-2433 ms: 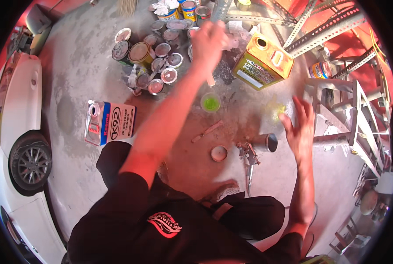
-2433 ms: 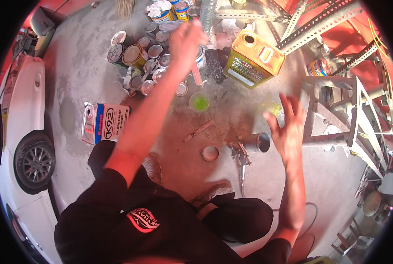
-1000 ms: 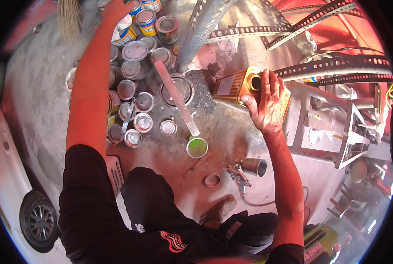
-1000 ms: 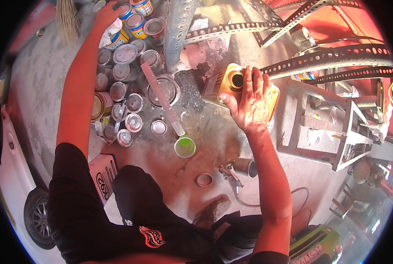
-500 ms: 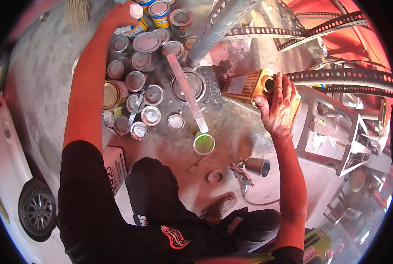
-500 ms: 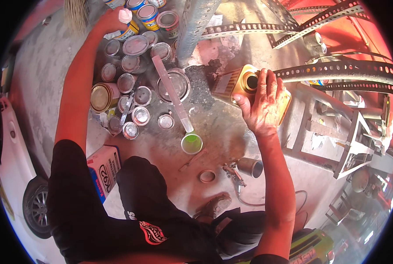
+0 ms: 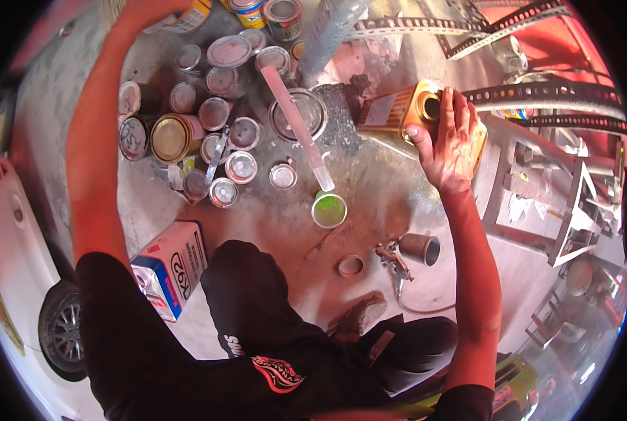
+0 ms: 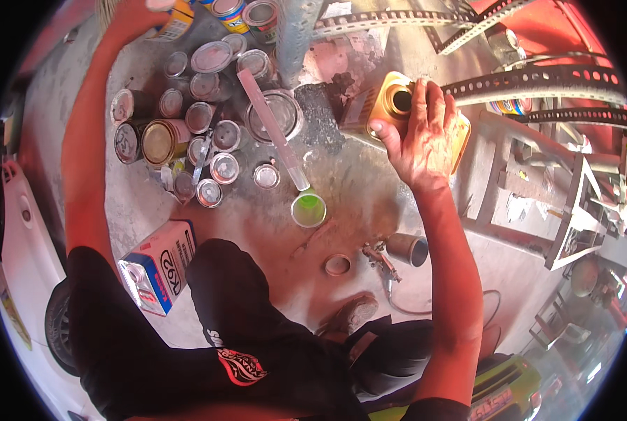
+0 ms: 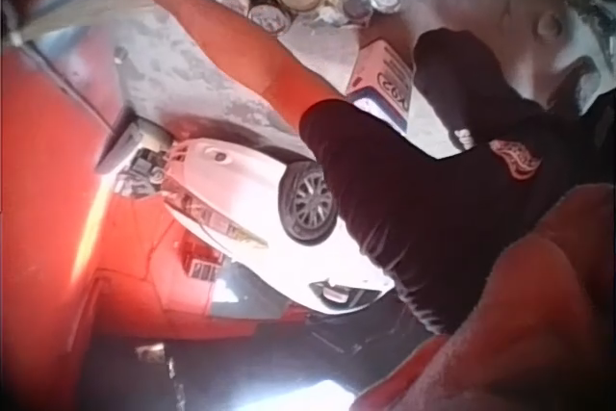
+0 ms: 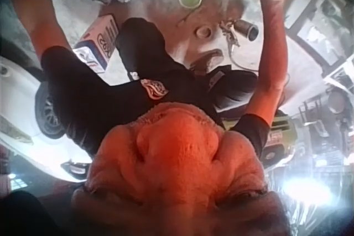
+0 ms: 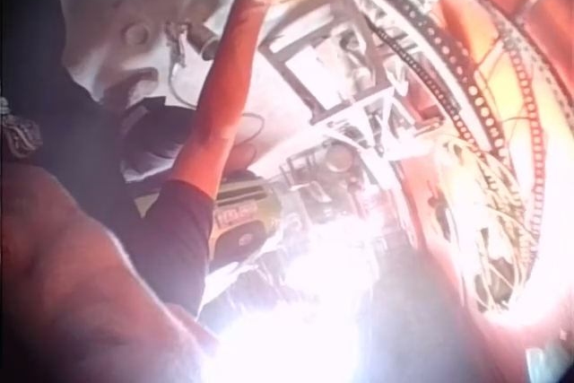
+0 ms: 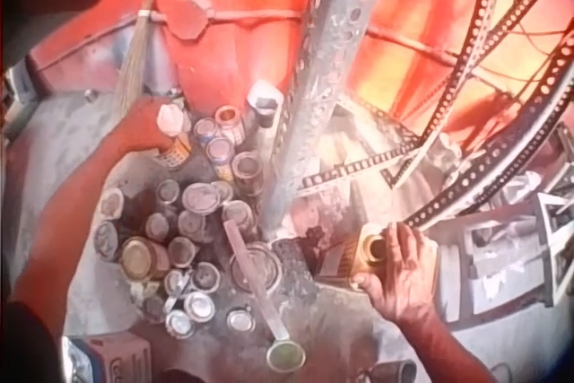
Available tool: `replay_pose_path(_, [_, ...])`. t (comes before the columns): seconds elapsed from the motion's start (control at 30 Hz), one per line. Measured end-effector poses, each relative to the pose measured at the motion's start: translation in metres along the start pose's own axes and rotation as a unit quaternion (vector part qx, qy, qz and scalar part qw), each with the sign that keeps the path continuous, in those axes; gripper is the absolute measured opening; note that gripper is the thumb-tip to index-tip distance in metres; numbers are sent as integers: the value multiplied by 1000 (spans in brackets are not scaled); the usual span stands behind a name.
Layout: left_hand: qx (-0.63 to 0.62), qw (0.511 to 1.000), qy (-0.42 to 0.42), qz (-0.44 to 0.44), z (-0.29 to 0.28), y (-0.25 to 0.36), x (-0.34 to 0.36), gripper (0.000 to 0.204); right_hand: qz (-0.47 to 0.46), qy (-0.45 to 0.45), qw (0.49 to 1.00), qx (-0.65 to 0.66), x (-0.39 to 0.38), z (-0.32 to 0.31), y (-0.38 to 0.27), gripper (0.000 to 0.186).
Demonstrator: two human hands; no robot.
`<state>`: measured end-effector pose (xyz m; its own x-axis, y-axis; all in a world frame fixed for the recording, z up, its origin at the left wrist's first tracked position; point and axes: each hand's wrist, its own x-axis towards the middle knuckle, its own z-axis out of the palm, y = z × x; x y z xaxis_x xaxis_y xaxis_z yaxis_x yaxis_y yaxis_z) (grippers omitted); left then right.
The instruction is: Preparing and mixing automotive paint and cleaning spray gun components.
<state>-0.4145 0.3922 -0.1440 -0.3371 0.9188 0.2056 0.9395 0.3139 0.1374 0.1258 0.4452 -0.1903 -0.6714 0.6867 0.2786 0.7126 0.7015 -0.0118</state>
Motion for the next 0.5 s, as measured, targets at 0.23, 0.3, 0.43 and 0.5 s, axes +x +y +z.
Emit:
replay_pose_path(0.23, [-259, 964, 54, -38, -104, 77, -104, 61, -14, 31, 999, 3, 1, 5, 6, 96])
replay_pose_path(0.3, [-228, 971, 51, -45, -113, 73, -128, 59, -20, 32, 999, -7, -1, 3, 7, 95])
replay_pose_path(0.43, [-328, 934, -133, -50, -105, 66, -204, 80, -29, 34, 999, -32, -3, 2, 3, 95])
replay_pose_path(0.5, [-360, 920, -156, 9, -99, 98, -245, 77, -13, 23, 1000, -17, -5, 4, 7, 96])
